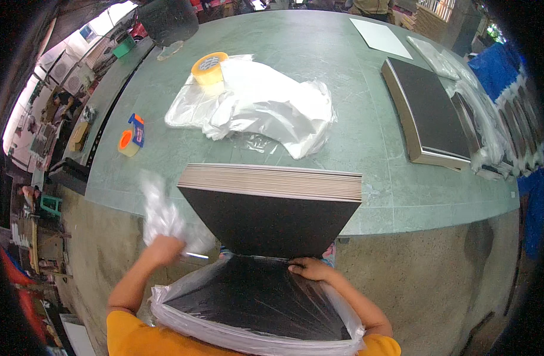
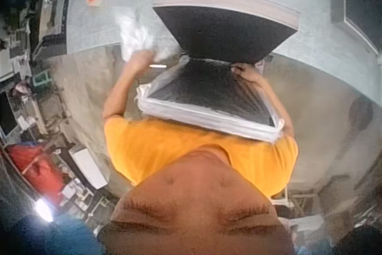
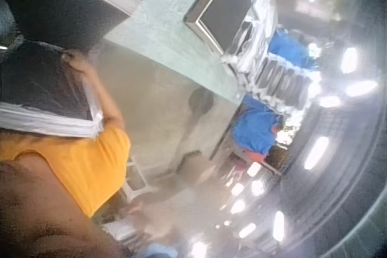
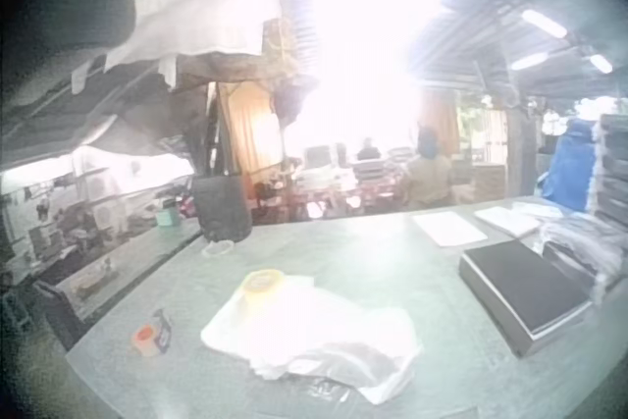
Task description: The person places a plastic sheet onto a stack of paper items, then gathers the corners of the plastic to wrap it around the stack.
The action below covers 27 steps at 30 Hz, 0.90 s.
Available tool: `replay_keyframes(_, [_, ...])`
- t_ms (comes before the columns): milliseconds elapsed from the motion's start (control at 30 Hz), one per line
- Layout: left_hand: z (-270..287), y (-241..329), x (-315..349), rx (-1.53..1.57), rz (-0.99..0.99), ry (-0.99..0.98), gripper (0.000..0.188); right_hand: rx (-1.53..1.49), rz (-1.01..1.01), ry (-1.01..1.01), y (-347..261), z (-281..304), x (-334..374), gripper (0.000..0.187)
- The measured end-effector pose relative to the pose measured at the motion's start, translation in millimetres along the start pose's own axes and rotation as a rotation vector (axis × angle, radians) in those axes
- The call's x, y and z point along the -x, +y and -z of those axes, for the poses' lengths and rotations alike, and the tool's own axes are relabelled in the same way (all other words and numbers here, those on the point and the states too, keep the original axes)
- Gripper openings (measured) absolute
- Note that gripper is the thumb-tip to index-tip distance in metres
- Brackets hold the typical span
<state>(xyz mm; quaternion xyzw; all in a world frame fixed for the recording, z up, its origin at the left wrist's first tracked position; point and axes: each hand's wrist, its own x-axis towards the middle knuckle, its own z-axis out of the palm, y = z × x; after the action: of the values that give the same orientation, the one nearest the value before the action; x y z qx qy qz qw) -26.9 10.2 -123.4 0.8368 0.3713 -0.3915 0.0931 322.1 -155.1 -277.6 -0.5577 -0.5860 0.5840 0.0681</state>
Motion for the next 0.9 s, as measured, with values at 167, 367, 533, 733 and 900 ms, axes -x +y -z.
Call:
replay_keyframes(167, [70,77,12,0.277,-0.535,0.128,0.029,-0.109,0.508,0.052,-140,68,48,0.059])
replay_keyframes(367, [142,75,23,1.130,-0.557,0.330,0.039,-0.430,0.586,-0.005,-173,74,55,0.065])
replay_keyframes(533, [133,61,14,1.499,-0.678,0.340,0.056,-0.348,0.609,-0.025,-159,85,61,0.078])
replay_keyframes(733, [122,57,4,1.418,-0.883,-0.086,0.055,-0.601,0.758,0.221,-189,84,54,0.082])
replay_keyframes(900, [114,52,16,1.774,-0.824,0.405,0.055,-1.294,1.078,0.231,-193,102,60,0.024])
